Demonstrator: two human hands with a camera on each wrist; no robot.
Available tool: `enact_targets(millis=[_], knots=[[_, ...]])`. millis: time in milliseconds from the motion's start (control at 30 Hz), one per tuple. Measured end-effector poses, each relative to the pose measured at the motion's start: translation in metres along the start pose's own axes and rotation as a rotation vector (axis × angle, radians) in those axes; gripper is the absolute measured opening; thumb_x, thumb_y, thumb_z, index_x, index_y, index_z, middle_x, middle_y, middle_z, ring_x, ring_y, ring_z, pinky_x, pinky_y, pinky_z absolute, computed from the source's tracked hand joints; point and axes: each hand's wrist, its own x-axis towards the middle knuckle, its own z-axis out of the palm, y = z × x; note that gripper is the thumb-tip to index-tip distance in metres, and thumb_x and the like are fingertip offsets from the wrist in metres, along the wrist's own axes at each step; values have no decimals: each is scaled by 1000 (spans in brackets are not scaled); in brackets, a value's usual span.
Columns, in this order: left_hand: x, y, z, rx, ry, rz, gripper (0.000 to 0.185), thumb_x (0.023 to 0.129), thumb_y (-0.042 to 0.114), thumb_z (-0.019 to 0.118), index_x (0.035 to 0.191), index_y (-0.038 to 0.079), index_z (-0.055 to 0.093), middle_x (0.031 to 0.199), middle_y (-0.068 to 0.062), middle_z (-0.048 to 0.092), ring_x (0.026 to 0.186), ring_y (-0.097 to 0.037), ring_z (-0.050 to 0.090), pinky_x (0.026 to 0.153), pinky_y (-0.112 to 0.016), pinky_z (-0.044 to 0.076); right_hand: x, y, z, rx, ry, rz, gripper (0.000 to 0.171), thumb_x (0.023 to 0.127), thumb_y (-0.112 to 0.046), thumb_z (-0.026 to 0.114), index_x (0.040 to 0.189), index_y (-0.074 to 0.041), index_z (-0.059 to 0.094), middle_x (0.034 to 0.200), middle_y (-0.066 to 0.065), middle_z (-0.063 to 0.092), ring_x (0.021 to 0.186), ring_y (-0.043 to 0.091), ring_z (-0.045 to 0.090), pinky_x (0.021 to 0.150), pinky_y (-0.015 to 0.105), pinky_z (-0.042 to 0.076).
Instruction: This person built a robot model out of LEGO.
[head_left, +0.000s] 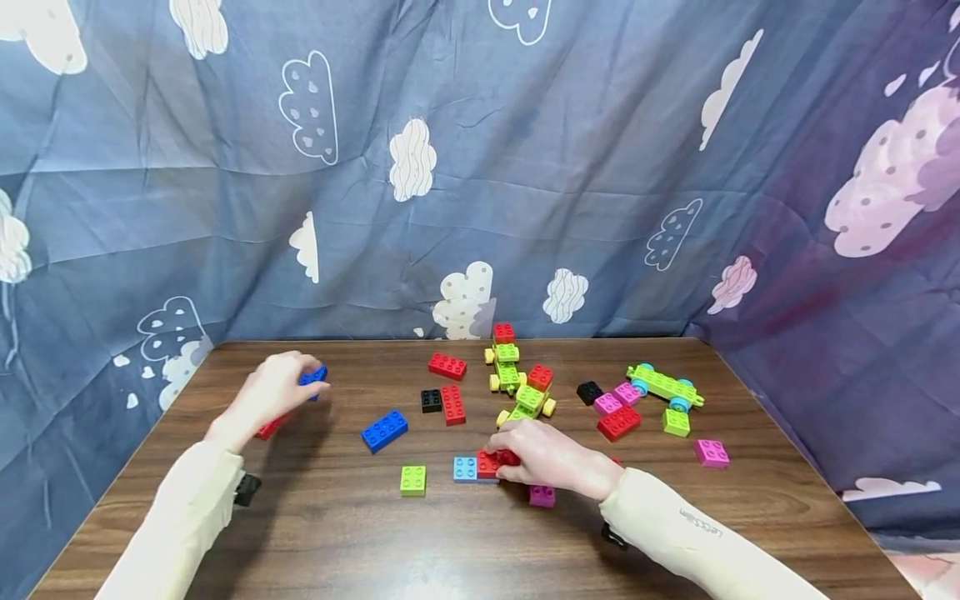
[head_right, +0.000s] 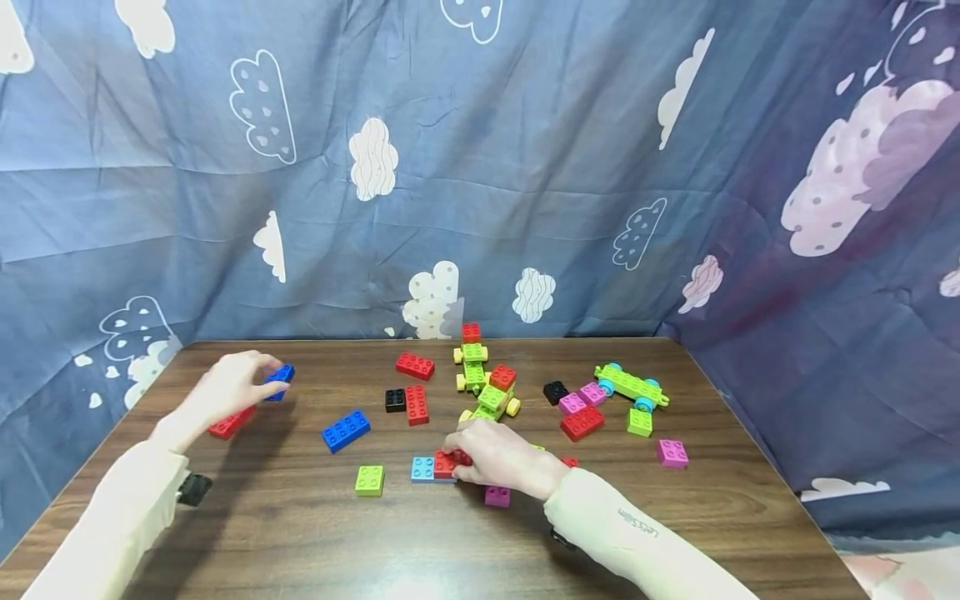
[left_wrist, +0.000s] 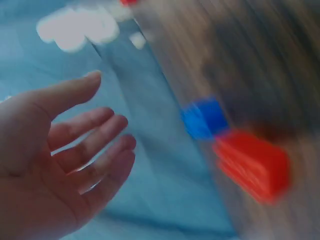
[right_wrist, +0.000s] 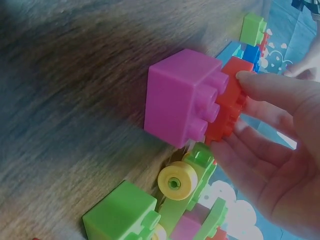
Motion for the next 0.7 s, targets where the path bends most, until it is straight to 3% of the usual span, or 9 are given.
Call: enact_targets(millis=[133, 267, 467, 700], knots=[[-9, -33, -1, 25, -67, -130, 39, 85, 24, 74, 107, -7, 68, 104, -27, 71, 96, -45, 66, 77, -58, 54, 0, -1, -2, 14, -7, 3, 25, 84, -20, 78, 107, -10, 74, 96, 2, 71, 78, 7, 58, 70, 19, 51], [-18, -49, 3, 54, -145, -217, 38, 81, 25, 76, 95, -9, 64, 90, -27, 68, 82, -41, 64, 67, -56, 53, -1, -1, -3, 15, -14, 8, 25, 85, -20, 78, 108, -11, 74, 96, 1, 70, 77, 5, 56, 68, 18, 49], [-25, -50, 5, 38, -219, -348, 37, 78, 26, 80, 78, 1, 53, 75, -18, 59, 71, -33, 56, 60, -48, 47, -2, 0, -3, 30, -21, 9, 25, 85, -19, 78, 108, -11, 74, 98, 2, 71, 80, 8, 60, 71, 19, 51], [-27, -48, 5, 17, -238, -392, 34, 79, 26, 79, 75, 4, 53, 73, -13, 55, 69, -29, 53, 58, -41, 43, -1, 1, -3, 41, -28, 9, 25, 86, -20, 77, 110, -11, 75, 97, 1, 70, 78, 8, 58, 68, 17, 49]])
